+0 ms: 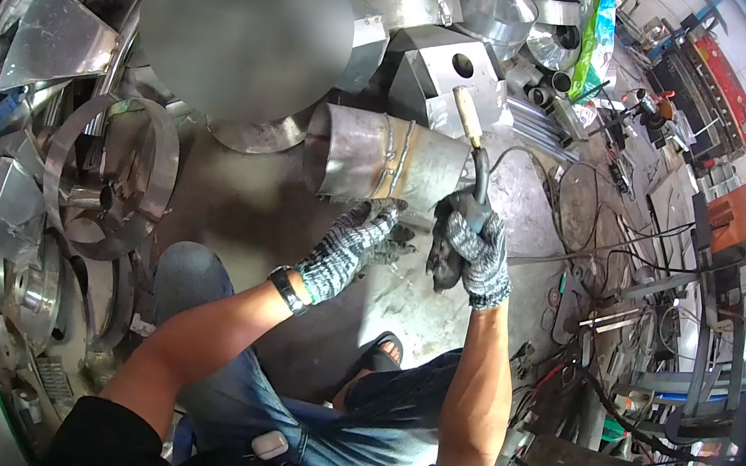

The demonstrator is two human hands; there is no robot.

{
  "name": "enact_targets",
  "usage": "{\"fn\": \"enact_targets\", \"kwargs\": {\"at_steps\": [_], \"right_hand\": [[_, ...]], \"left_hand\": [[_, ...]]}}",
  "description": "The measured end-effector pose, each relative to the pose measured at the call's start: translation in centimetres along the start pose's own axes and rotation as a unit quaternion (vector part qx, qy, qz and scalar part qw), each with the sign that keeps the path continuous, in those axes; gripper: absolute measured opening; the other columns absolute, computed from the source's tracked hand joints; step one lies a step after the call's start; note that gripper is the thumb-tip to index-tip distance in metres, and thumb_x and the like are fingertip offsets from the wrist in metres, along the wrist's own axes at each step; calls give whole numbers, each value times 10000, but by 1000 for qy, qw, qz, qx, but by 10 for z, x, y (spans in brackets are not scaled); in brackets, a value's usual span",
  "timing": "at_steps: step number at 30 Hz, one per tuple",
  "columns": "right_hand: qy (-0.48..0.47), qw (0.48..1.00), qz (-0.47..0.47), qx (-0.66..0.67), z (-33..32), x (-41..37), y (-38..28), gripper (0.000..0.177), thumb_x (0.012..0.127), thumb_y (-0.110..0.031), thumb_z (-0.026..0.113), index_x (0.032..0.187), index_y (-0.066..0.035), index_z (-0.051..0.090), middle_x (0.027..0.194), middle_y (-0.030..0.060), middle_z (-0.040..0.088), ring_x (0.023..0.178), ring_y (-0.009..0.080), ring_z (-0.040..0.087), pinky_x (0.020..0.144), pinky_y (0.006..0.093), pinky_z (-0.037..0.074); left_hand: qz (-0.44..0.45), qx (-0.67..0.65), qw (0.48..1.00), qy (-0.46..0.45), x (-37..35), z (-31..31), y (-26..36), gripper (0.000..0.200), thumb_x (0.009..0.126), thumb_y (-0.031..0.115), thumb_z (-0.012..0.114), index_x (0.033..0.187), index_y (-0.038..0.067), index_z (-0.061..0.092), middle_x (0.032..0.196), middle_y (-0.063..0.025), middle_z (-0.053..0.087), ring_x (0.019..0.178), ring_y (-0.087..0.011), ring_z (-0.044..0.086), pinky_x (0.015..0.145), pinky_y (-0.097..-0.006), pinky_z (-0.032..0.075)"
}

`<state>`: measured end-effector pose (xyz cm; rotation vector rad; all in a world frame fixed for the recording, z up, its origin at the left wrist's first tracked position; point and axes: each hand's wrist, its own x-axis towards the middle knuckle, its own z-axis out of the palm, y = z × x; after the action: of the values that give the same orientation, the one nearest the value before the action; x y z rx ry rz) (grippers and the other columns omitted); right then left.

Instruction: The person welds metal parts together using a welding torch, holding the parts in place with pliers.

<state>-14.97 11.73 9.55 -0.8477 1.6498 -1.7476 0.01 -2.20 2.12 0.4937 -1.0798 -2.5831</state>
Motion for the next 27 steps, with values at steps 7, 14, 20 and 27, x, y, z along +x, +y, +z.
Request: {"fn": "enact_targets", "kwargs": {"at_steps": [7,14,20,27], "right_hand": [[-82,995,-28,49,-12,-1,-2,550,816,-351,849,1217,-37,639,1105,66,644,968,181,623,871,333,510],[56,994,-21,96,63,28,65,672,906,-96,780,1450,-37,389,1053,90,649,934,148,628,846,329,552],[-42,954,-96,-281,100,-7,24,851,862,-48,713,1588,-16,271,1130,281,690,1030,389,708,895,415,556],[-176,922,-135,-318,76,-35,-34,228,902,-26,697,1126,0,727,881,142,762,812,186,738,733,340,591]], "left_hand": [[82,128,988,-28,2,-1,2,329,1109,257,500,1300,24,632,1123,-53,690,982,-162,663,848,-313,562],[498,549,671,-12,8,-28,-2,374,1094,323,530,1232,7,675,1095,-63,741,979,-150,681,854,-316,548],[186,174,956,143,-17,2,38,427,1054,426,603,1192,37,712,1059,4,697,969,-87,583,881,-272,486],[133,-194,963,132,21,-47,56,562,1016,617,536,1304,136,584,1133,-46,670,989,-211,648,896,-384,558]]}}
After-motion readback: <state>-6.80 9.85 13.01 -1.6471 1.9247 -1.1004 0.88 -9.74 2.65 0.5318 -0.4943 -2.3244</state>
